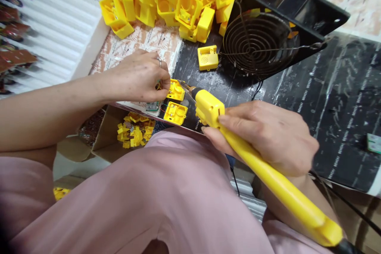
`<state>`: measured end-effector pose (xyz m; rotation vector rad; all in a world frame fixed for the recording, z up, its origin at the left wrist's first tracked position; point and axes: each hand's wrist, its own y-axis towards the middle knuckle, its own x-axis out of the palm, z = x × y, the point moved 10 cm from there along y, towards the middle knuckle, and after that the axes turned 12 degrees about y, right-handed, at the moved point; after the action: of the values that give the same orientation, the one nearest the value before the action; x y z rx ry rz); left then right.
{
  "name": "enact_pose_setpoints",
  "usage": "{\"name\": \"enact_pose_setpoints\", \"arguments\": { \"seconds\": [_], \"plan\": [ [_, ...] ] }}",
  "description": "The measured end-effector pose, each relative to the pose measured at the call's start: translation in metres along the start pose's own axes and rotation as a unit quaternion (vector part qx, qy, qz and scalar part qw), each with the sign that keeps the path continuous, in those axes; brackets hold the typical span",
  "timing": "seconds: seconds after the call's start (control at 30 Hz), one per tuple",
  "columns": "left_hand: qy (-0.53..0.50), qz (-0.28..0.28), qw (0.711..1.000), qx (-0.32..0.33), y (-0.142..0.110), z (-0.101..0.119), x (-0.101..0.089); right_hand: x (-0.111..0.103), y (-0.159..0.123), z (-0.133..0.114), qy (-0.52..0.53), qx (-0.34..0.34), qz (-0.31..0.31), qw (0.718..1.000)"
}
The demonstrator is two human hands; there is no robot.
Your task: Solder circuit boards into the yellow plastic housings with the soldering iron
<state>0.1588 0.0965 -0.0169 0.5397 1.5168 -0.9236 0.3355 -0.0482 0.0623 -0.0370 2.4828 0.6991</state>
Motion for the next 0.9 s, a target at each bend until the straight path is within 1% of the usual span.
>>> {"name": "enact_pose_setpoints", "arguments": {
  "seconds": [0.07,0.1,0.17,0.23,0.37,0.47,0.5,0.6,0.67,0.73,0.83,0.87,0.9],
  "plan": [
    [0.014,-0.005,1.000,0.001,0.000,0.001,0.001,-0.009,-0.008,-0.001,0.012,-0.027,0.063,0.998],
    [0.021,-0.006,1.000,0.002,-0.001,0.001,0.002,-0.014,-0.013,0.000,0.012,-0.027,0.099,0.995],
    [0.030,-0.003,1.000,0.004,-0.001,0.001,0.001,-0.023,-0.023,0.006,0.010,0.013,0.163,0.986],
    [0.030,0.005,1.000,0.007,-0.001,0.002,-0.001,-0.027,-0.032,0.009,0.021,0.047,0.209,0.977],
    [0.022,0.006,1.000,0.005,-0.001,0.002,-0.003,-0.027,-0.034,0.004,0.032,0.067,0.235,0.969],
    [0.020,0.011,1.000,0.007,-0.001,0.004,-0.001,-0.027,-0.033,0.007,0.026,0.072,0.256,0.964],
    [0.018,0.016,1.000,0.008,-0.001,0.004,-0.001,-0.028,-0.033,0.009,0.023,0.065,0.264,0.962],
    [0.024,0.037,0.999,0.016,-0.002,0.003,-0.003,-0.030,-0.034,0.007,0.016,0.002,0.285,0.958],
    [0.045,0.040,0.998,0.031,-0.004,0.001,-0.010,-0.031,-0.036,0.007,0.013,-0.019,0.286,0.958],
    [0.082,0.025,0.995,0.044,-0.006,-0.002,-0.020,-0.031,-0.037,0.011,0.011,0.004,0.280,0.960],
    [0.138,0.017,0.990,0.032,-0.007,-0.008,-0.037,-0.037,-0.043,0.014,-0.001,0.037,0.296,0.955],
    [0.132,0.024,0.990,0.043,-0.007,-0.003,-0.038,-0.040,-0.046,0.013,-0.008,0.036,0.306,0.951],
    [0.111,0.034,0.991,0.070,-0.008,0.007,-0.037,-0.042,-0.048,0.012,-0.015,0.028,0.317,0.948]
  ]
}}
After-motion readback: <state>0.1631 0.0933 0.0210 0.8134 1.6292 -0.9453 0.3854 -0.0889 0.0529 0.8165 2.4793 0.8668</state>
